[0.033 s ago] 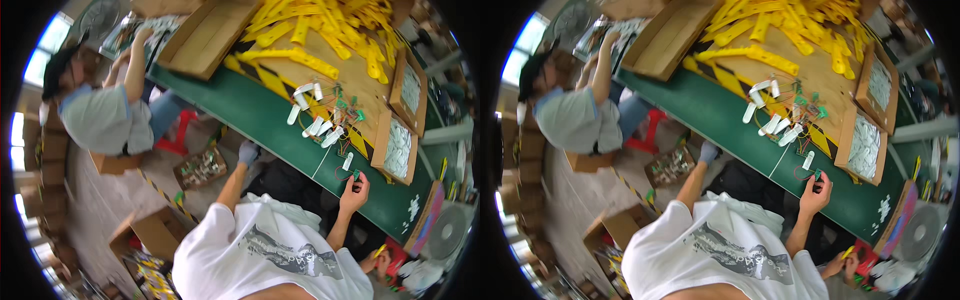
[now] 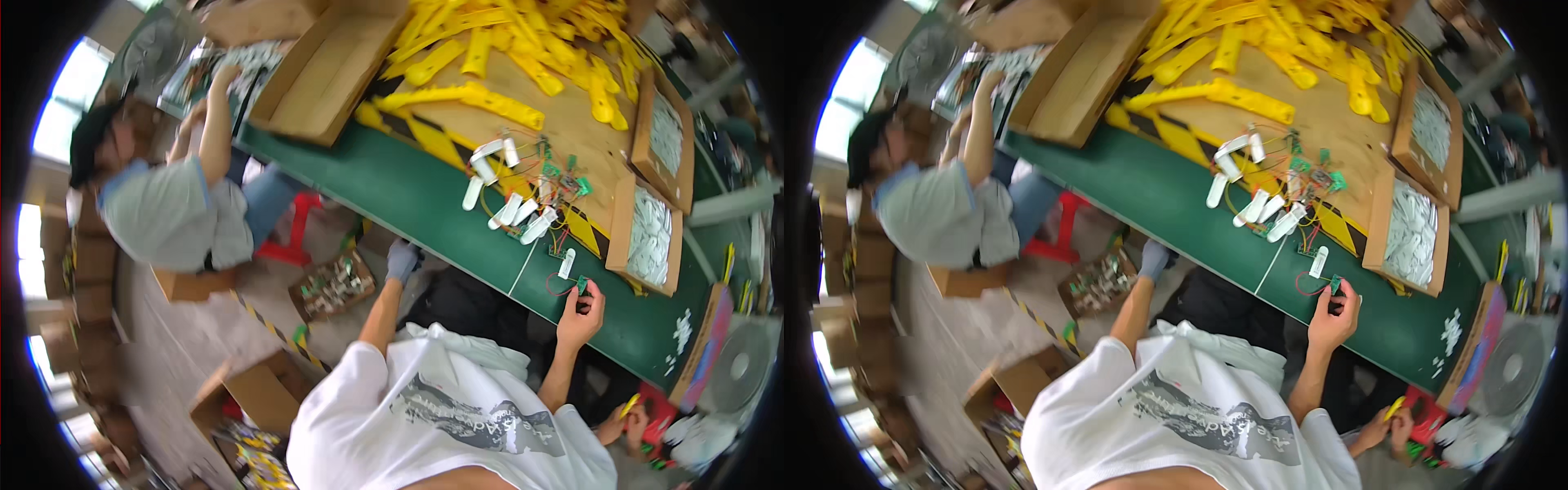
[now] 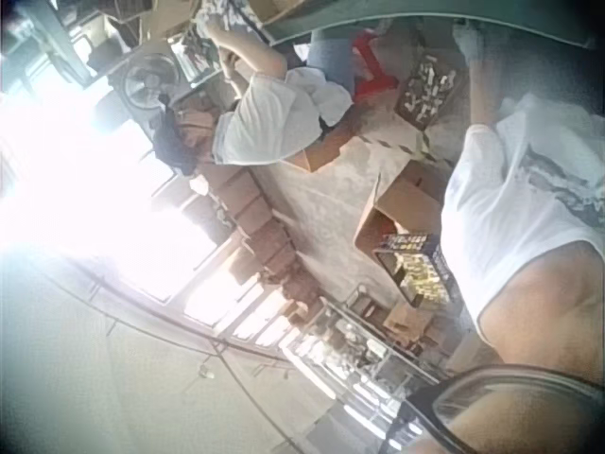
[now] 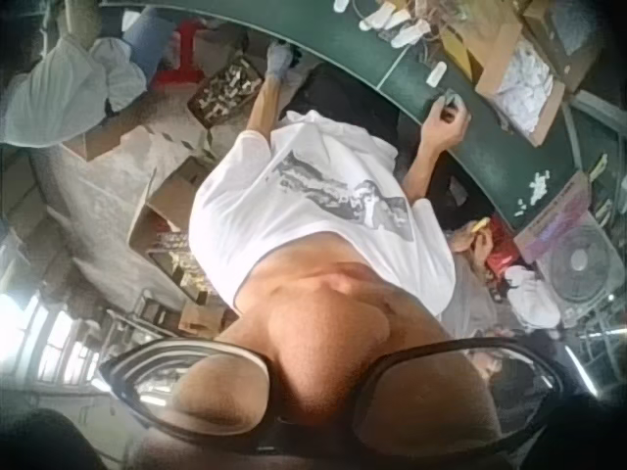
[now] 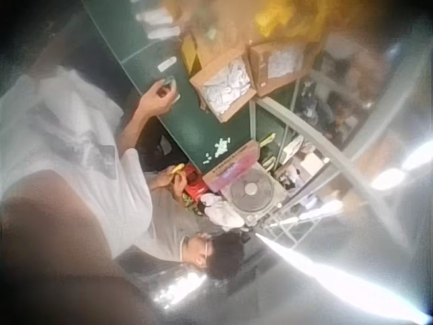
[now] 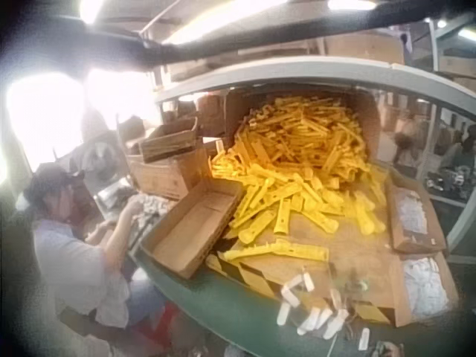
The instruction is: The person assembles electronic circuit boards into yellow plastic housings by hand, connecting wires and white plastic components.
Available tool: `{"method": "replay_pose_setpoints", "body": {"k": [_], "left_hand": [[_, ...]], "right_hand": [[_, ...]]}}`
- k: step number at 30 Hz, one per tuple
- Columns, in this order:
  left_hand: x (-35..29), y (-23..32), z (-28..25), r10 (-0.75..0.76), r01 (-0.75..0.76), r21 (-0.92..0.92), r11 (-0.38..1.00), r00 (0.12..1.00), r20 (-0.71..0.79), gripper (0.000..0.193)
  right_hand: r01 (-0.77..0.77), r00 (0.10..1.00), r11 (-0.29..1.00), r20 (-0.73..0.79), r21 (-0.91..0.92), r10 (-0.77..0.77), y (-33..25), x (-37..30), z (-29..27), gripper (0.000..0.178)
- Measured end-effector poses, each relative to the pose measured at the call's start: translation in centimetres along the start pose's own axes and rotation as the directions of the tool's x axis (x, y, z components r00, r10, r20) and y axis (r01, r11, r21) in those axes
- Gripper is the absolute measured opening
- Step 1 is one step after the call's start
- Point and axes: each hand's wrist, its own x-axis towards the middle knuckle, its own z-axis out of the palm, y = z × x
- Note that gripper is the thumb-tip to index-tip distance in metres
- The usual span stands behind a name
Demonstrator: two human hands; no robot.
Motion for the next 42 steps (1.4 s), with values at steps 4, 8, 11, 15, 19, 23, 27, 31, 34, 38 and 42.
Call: {"method": "replay_pose_setpoints", "body": {"k": [4,8,11,15,19,23,27,31,34,38,42], "left_hand": [[3.4,-3.7,-10.4,0.155,-0.336,-0.085,0.938,0.627,-0.763,0.026],[-1.0,14.1,-14.0,0.492,-0.832,0.057,0.552,0.270,-0.828,0.017],[-2.6,28.7,-9.6,0.886,-0.884,0.234,0.404,0.315,-0.340,0.029],[8.3,46.0,1.0,0.962,-0.796,0.602,-0.057,0.118,0.246,0.050],[22.4,52.4,4.6,0.939,-0.569,0.817,0.088,0.321,0.123,0.067],[24.1,53.9,8.2,0.769,-0.291,0.956,0.040,0.620,0.157,0.079],[18.6,52.9,7.3,0.693,-0.613,0.789,-0.033,0.555,0.460,0.059],[15.1,50.8,7.6,0.698,-0.758,0.594,-0.269,0.271,0.663,0.048],[14.4,54.3,8.3,0.800,-0.936,0.352,-0.017,0.199,0.566,0.047],[21.9,61.9,11.1,0.949,-0.866,0.500,-0.022,0.140,0.284,0.049],[29.6,63.6,16.8,0.936,-0.782,0.587,-0.212,0.010,0.352,0.058]], "right_hand": [[-0.029,1.000,0.997,0.007,0.072,0.029,-0.7,0.7,-0.1,0.028],[-0.043,0.999,0.997,0.017,0.069,0.042,-0.1,1.3,-0.5,0.030],[-0.094,0.996,0.993,0.017,0.068,0.093,-0.6,1.5,-0.7,0.031],[-0.113,0.993,0.993,0.039,0.034,0.112,-0.3,0.8,-0.6,0.030],[-0.128,0.991,0.992,0.036,0.008,0.127,-0.1,0.0,-0.6,0.031],[-0.227,0.971,0.973,0.062,-0.050,0.230,-0.1,0.0,-0.1,0.031],[-0.189,0.977,0.980,0.091,-0.060,0.193,-0.1,0.6,-0.6,0.031],[-0.265,0.952,0.963,0.145,-0.055,0.270,0.8,0.5,-0.5,0.029],[-0.279,0.951,0.959,0.127,-0.042,0.282,1.1,0.1,-0.6,0.030],[-0.180,0.973,0.976,0.126,-0.121,0.195,1.2,-0.9,-0.9,0.033],[-0.069,0.970,0.980,0.217,-0.185,0.109,1.7,-1.9,-1.6,0.041]]}}
